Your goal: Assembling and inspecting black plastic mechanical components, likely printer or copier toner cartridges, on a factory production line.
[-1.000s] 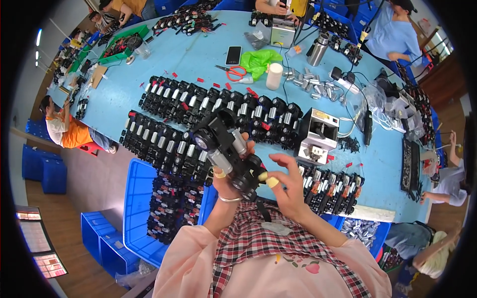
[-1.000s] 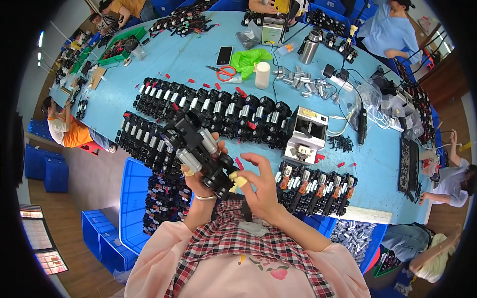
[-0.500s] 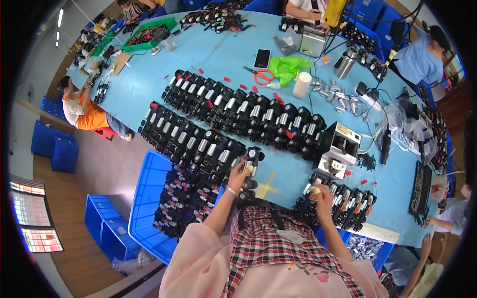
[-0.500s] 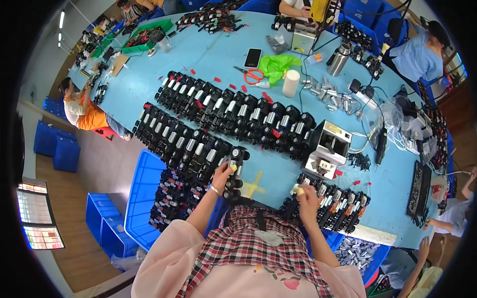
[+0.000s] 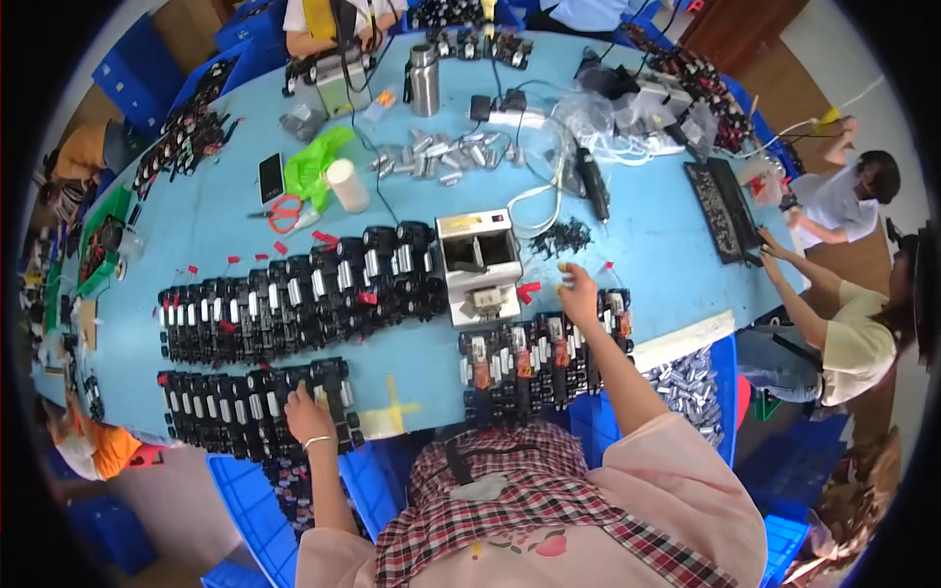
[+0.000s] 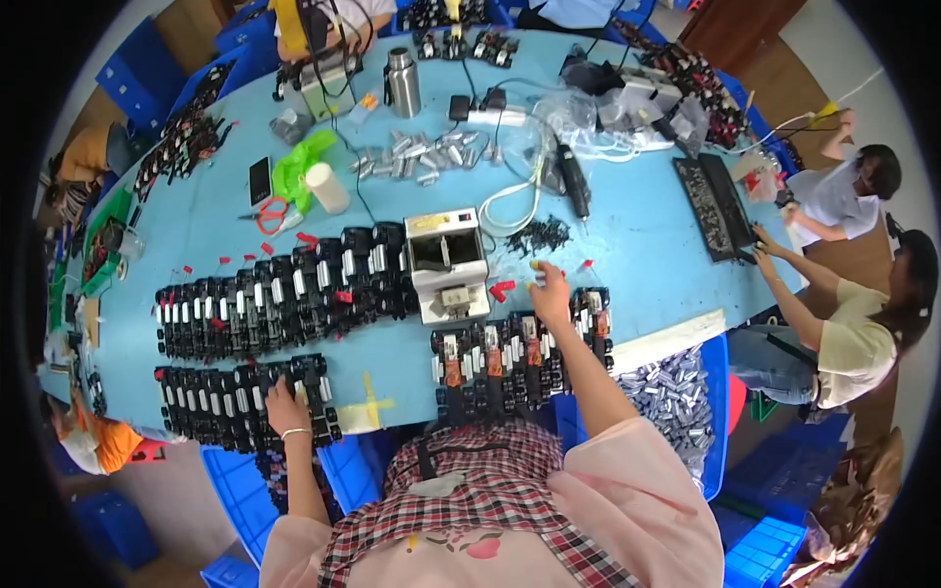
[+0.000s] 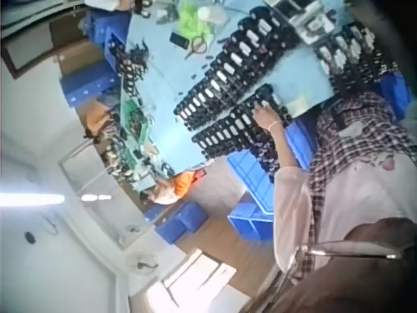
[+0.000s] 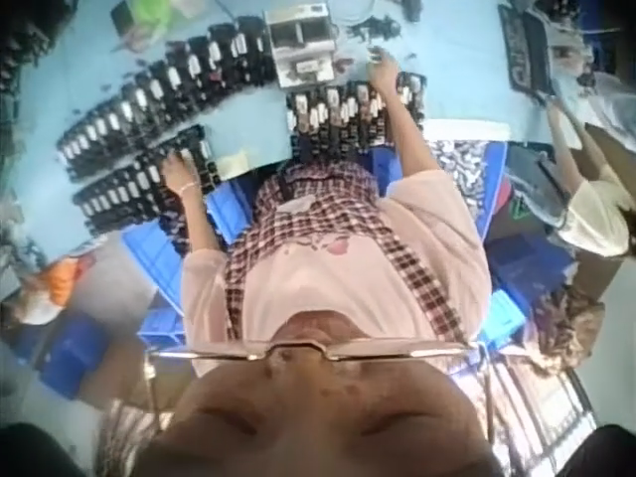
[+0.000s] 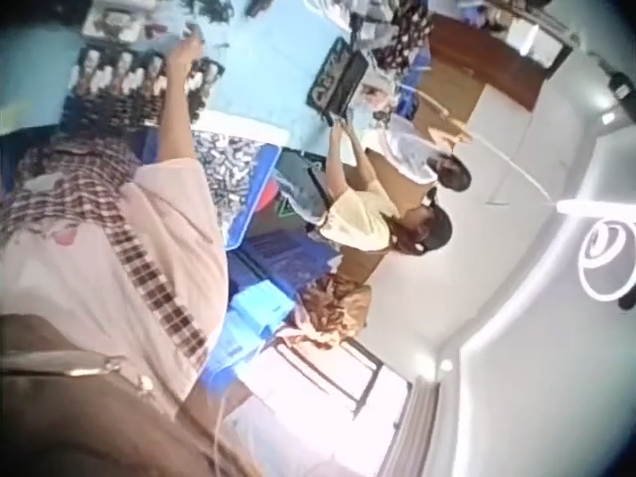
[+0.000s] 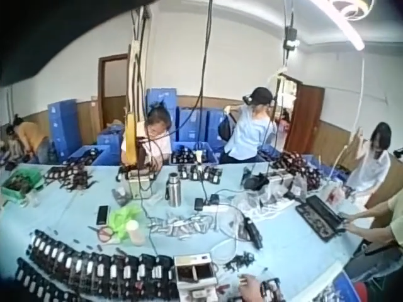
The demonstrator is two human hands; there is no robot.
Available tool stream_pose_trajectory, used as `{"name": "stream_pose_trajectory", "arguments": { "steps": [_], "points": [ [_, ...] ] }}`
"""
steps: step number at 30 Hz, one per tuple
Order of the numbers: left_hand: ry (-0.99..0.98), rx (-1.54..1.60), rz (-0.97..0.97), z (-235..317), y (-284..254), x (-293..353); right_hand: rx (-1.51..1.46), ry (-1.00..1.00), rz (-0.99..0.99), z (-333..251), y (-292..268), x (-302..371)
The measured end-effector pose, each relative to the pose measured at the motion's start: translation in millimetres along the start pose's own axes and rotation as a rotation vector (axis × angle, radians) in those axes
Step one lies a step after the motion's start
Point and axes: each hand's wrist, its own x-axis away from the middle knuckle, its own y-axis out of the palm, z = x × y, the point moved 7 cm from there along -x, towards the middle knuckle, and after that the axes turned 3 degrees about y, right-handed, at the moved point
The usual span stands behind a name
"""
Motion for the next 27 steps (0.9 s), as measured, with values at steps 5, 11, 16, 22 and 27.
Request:
{"name": "stream_pose_trajectory", "arguments": {
  "steps": [5, 11, 16, 22, 27],
  "points": [
    [0.148, 0.734, -0.387, 131, 44, 62, 0.001, -0.245, -0.166, -32, 67, -22],
    [0.158, 0.747, -0.398, 241, 86, 91, -0.088, -0.045, -0.222, 25, 72, -28],
    [-0.002, 1.335, -0.483, 145, 56, 87, -0.419, -0.196, -0.173, -23, 1, 7],
    [-0.335, 2.422, -0.349, 68, -50, 55, -0.614, -0.133, -0.282, -193, -49, 91],
    [-0.249, 2.53, -0.268, 68, -80, 12, -1.148, 0.099, -0.431, -275, -2, 127]
  ]
}}
